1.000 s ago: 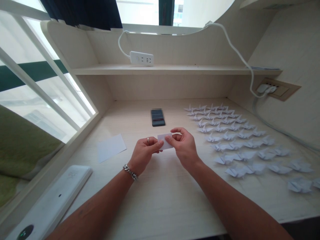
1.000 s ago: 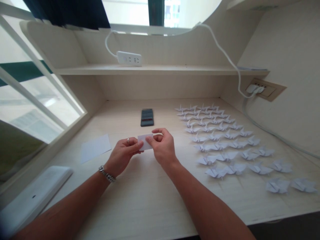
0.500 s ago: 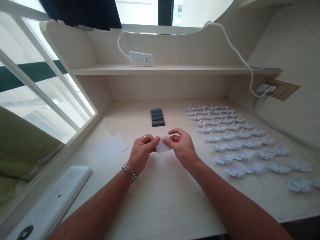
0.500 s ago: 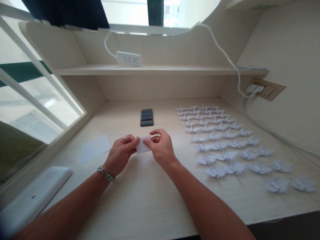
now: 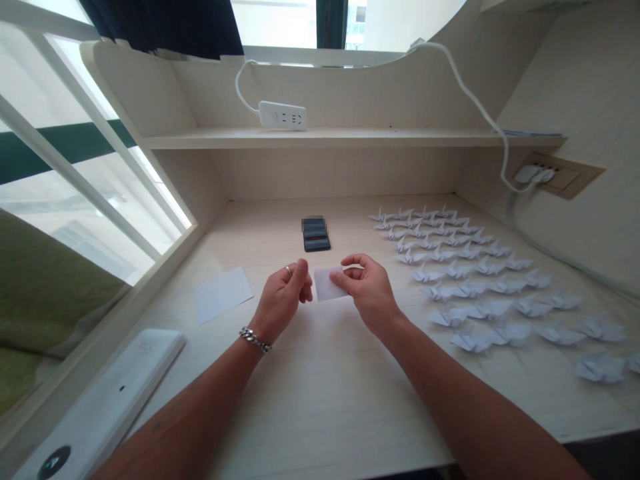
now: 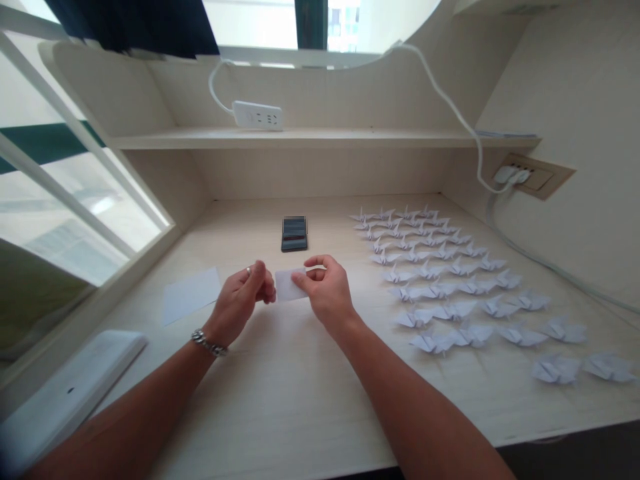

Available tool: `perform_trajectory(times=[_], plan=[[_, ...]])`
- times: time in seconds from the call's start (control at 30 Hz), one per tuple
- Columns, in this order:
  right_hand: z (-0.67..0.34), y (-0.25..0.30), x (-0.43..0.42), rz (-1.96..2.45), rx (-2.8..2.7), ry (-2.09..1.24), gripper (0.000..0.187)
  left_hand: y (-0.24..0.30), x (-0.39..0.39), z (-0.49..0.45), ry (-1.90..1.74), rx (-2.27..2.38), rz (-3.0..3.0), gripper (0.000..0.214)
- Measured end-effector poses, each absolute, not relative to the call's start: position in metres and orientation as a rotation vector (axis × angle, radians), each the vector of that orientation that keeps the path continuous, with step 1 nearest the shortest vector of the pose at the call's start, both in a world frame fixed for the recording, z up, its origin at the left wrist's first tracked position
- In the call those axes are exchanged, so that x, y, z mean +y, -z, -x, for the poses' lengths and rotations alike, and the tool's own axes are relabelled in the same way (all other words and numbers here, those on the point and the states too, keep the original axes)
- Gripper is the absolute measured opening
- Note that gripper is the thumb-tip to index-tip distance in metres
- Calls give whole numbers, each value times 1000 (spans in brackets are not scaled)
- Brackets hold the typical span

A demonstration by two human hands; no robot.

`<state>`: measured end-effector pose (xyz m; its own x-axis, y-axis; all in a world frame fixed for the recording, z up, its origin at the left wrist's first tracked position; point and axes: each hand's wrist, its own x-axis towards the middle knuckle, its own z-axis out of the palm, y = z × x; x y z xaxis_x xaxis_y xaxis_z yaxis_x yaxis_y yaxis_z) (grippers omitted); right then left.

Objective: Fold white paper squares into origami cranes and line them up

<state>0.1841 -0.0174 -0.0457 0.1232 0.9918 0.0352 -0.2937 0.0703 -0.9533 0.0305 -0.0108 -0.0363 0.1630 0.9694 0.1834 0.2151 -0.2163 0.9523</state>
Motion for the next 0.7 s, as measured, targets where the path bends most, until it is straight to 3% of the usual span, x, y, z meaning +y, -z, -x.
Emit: perform_trajectory(times=[0.17, 0.4, 0.57, 0.7], plan=[[-187, 48, -14, 1038, -945, -1166, 38, 37, -13, -32, -870, 1231, -1847, 46], [-189, 47, -13, 1056, -926, -1145, 38, 40, -10, -30, -946, 1233, -1789, 53], [-190, 49, -13, 1066, -946, -1147, 39, 42, -9, -29, -876, 1094, -1733, 39], [-192, 51, -12, 1073, -961, -1131, 38, 40, -10, -29, -812, 1113, -1752, 44]])
